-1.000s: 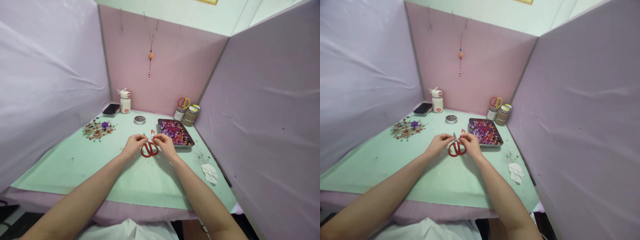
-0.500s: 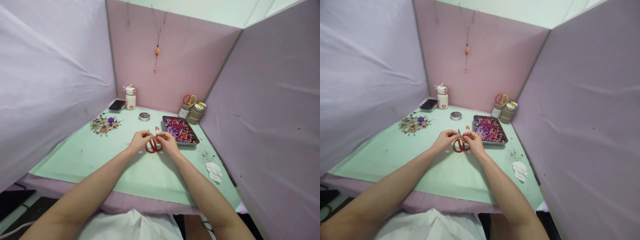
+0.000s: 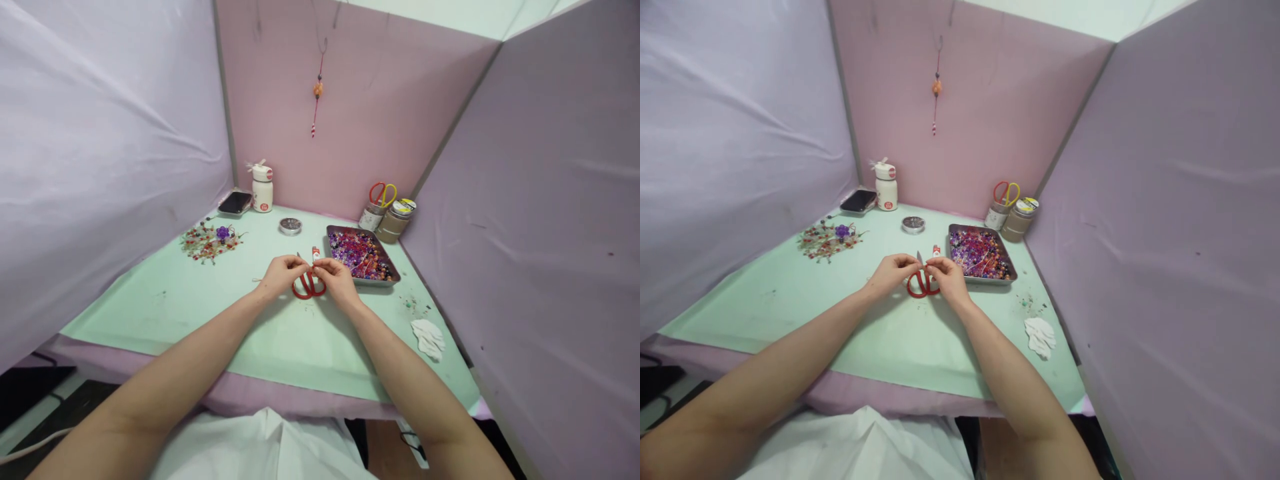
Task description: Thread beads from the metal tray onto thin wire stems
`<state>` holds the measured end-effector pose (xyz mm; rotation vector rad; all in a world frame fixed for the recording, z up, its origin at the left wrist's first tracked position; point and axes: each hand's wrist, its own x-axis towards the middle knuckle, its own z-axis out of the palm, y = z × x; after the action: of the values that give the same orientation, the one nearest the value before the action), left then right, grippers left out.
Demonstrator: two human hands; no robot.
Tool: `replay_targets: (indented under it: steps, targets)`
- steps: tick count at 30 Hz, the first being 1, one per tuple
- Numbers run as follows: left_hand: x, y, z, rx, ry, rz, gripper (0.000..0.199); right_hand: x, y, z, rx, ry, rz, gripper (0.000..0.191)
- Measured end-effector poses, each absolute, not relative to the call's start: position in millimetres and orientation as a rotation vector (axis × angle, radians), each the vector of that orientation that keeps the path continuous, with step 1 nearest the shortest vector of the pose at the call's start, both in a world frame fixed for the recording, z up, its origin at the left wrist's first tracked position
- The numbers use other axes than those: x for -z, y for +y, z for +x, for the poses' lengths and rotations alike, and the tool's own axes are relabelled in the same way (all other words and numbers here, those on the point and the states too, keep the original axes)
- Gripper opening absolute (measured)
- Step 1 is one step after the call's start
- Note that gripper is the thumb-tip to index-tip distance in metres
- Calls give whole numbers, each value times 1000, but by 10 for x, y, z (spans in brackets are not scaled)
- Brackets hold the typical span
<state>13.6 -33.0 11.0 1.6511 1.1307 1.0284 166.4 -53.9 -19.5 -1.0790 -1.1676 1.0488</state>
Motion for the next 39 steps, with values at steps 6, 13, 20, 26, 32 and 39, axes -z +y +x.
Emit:
replay_targets:
  steps: [6,13,20,26,32,39]
  targets:
    - [-102,-334,135,-1030,1114,1637,24,172,-559,1662,-1020,-1173,-1079,20]
    - [-84,-323,132,-1026,1115,1622,25,166,-566,1653,-1020,-1173,-1091,21]
    - [-105,-340,135,-1021,1145,1625,23,153,-574,1649,-1012,-1194,-1089,20]
    - [-97,-336,137,-1011,1142,1612,25,160,-564,1646,-1016,-1198,-1086,20]
    - [-108,-350,135,-1007,1150,1621,24,172,-550,1647,-1007,-1216,-1091,18]
    - [-112,-357,140,-1029,1171,1648,22,191,-537,1650,-989,-1226,-1107,20]
